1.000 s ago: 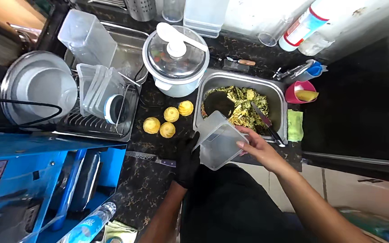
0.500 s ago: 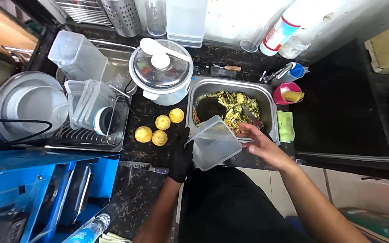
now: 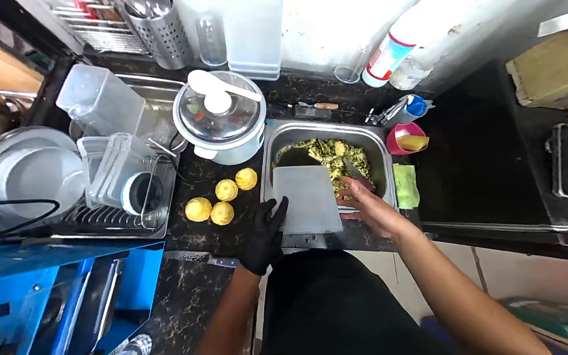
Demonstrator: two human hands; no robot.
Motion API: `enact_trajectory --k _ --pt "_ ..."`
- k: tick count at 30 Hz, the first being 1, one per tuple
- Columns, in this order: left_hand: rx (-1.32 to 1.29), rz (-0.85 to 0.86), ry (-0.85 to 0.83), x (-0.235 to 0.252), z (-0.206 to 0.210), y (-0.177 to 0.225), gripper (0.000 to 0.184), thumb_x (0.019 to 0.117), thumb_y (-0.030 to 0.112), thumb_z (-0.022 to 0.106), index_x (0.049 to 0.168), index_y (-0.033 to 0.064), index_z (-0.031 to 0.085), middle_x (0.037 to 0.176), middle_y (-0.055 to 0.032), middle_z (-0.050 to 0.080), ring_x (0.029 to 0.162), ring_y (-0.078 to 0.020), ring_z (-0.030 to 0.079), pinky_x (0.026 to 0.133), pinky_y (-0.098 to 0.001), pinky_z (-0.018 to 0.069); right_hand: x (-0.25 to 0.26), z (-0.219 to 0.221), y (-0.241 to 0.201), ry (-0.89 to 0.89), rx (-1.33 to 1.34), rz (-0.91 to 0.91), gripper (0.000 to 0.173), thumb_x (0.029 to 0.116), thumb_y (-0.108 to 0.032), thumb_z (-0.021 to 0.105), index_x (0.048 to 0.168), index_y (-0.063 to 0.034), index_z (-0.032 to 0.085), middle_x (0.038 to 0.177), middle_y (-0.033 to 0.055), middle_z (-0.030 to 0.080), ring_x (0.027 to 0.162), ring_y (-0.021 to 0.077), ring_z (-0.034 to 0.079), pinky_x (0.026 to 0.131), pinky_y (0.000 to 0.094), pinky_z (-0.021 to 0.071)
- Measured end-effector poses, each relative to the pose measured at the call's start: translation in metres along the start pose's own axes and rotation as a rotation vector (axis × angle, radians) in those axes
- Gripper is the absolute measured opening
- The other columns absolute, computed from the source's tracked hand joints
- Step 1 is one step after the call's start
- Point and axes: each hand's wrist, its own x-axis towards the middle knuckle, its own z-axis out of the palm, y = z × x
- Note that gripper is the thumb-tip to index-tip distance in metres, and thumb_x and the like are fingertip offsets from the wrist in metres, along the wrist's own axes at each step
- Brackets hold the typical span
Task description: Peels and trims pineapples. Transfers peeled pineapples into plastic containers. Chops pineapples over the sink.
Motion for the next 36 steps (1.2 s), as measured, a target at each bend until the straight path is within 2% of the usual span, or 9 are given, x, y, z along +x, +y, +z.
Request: enact_trajectory --k 3,7,10,12,15,18,26,32,36 --pt "0.014 0.190 0.013 0.012 0.000 0.001 0.045 0.0969 0.015 0.056 0.141 0.0225 0.061 0.131 -0.0159 0.061 0.122 -0.0287 0.059 0.107 -0.0384 0.0463 -0.001 0.007 -0.007 -0.063 0.071 -0.049 0.096 0.0912 -0.057 0.066 0.163 -0.0217 0.015 0.142 0.0131 0.059 0.119 0.0267 0.066 0.094 0.0455 0.0596" --pt "-0.038 0.233 0.006 0.019 0.003 -0.003 0.045 0.0998 0.025 0.056 0.145 0.0249 0.057 0.138 -0.0151 0.056 0.129 -0.0261 0.054 0.112 -0.0363 0.0418 0.000 0.007 -0.015 0.005 0.119 -0.147 0.093 0.0816 -0.031 0.084 0.158 -0.0203 0.031 0.133 0.0175 0.061 0.108 0.0299 0.070 0.088 0.0453 0.0627" --pt "-0.018 0.090 -0.012 0.024 -0.008 -0.005 0.089 0.0785 0.063 0.076 0.146 0.0095 0.054 0.143 -0.0281 0.053 0.131 -0.0388 0.054 0.108 -0.0507 0.0454 -0.019 -0.010 -0.042 0.201 -0.165 -0.383 0.089 0.0720 -0.031 0.090 0.148 -0.0202 0.046 0.133 0.0118 0.062 0.107 0.0248 0.070 0.085 0.0451 0.0633" --pt "-0.128 -0.112 -0.006 0.019 -0.014 -0.017 0.101 0.0721 0.050 0.083 0.151 0.0014 0.044 0.150 -0.0303 0.043 0.138 -0.0391 0.046 0.114 -0.0515 0.0407 -0.053 -0.022 -0.074 0.334 -0.390 -0.680 0.097 0.0698 -0.035 0.092 0.150 -0.0195 0.041 0.142 0.0102 0.054 0.120 0.0209 0.062 0.095 0.0418 0.0591" --pt "-0.524 -0.487 0.066 0.019 -0.018 -0.026 0.078 0.0912 0.023 0.073 0.155 -0.0003 0.035 0.144 -0.0182 0.053 0.126 -0.0191 0.057 0.104 -0.0335 0.0516 -0.101 -0.031 -0.118 0.445 -0.441 -1.202 0.106 0.0707 -0.034 0.093 0.152 -0.0143 0.028 0.147 0.0031 0.049 0.135 0.0177 0.053 0.112 0.0385 0.0510" --pt "-0.529 -0.636 0.032 0.015 -0.016 -0.023 0.066 0.0962 0.025 0.068 0.152 0.0010 0.042 0.139 -0.0171 0.059 0.123 -0.0195 0.061 0.102 -0.0355 0.0537 -0.098 -0.026 -0.115 0.594 -0.361 -1.454 0.121 0.0750 -0.043 0.089 0.162 -0.0167 0.009 0.159 -0.0012 0.039 0.144 0.0165 0.044 0.120 0.0411 0.0415" --pt "-0.417 -0.552 -0.054 -0.006 -0.022 -0.011 0.070 0.0917 0.022 0.074 0.152 0.0012 0.043 0.140 -0.0160 0.059 0.122 -0.0174 0.062 0.103 -0.0341 0.0545 0.048 -0.006 0.039 0.741 -0.720 -0.637 0.088 0.0681 -0.053 0.087 0.142 -0.0167 0.057 0.145 0.0309 0.046 0.126 0.0445 0.055 0.098 0.0573 0.0534" --pt "-0.375 -0.684 0.076 -0.037 -0.031 -0.037 0.048 0.0911 0.017 0.074 0.134 0.0011 0.059 0.115 -0.0128 0.068 0.097 -0.0159 0.068 0.084 -0.0327 0.0594 0.035 -0.004 0.032 0.564 -0.455 -0.537 0.108 0.0668 -0.050 0.091 0.155 -0.0159 0.040 0.153 0.0207 0.043 0.139 0.0334 0.046 0.110 0.0532 0.0464" --pt "-0.369 -0.773 0.152 -0.046 -0.042 -0.039 0.049 0.0905 0.018 0.075 0.134 0.0023 0.058 0.113 -0.0115 0.067 0.096 -0.0149 0.067 0.083 -0.0314 0.0586 0.041 0.000 0.026 0.469 0.110 -0.249 0.102 0.0778 -0.030 0.090 0.154 -0.0175 0.023 0.127 0.0177 0.064 0.105 0.0295 0.070 0.084 0.0488 0.0621"
